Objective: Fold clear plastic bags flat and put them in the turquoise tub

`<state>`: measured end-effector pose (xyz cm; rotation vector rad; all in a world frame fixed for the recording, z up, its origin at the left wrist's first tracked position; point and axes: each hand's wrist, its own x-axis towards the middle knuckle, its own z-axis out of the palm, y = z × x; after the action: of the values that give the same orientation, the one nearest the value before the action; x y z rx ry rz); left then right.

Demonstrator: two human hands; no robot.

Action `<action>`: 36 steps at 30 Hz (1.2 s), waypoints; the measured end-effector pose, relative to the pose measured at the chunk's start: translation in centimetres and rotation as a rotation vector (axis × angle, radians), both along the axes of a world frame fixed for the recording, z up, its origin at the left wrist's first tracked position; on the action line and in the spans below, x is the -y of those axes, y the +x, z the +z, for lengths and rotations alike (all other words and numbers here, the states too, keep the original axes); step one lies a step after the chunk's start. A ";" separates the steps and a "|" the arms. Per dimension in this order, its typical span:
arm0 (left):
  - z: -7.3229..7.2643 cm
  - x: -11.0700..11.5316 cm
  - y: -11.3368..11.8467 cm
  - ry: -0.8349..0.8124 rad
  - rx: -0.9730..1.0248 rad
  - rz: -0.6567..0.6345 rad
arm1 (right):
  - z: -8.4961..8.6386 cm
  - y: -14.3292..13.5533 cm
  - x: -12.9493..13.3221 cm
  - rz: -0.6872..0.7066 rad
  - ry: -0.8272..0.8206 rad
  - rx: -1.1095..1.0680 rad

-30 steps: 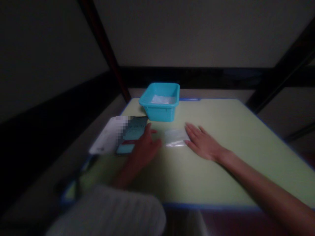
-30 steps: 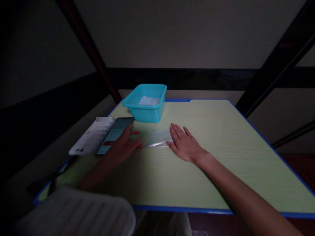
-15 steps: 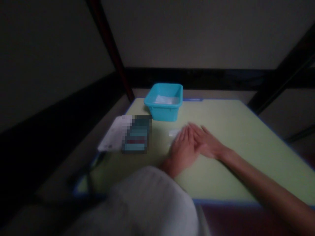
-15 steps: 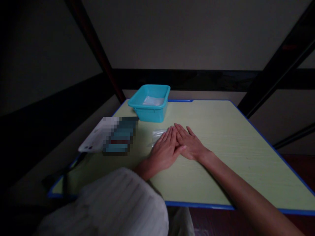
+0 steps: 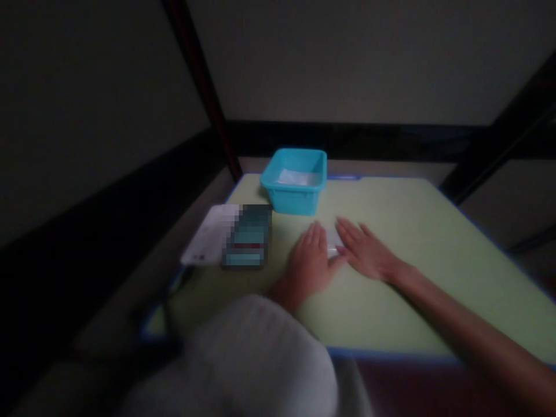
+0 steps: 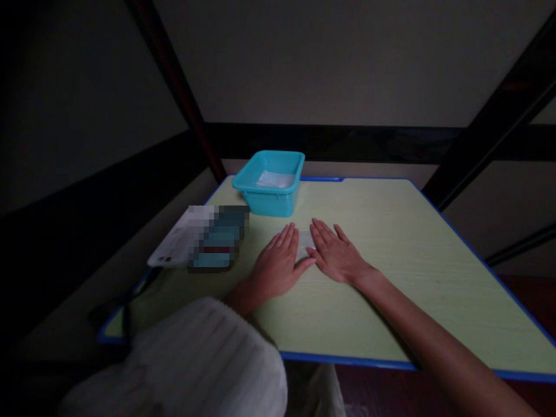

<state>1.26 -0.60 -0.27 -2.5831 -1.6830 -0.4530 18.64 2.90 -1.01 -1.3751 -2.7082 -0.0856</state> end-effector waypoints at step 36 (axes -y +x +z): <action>-0.3 -0.4 -3.2 0.057 0.095 -0.036 | 1.0 1.3 -1.5 -0.023 -0.181 -0.715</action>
<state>-1.94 -0.24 -0.54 -2.5940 -1.6276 -0.6260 19.98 4.43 0.00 -1.1732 -2.1287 0.5525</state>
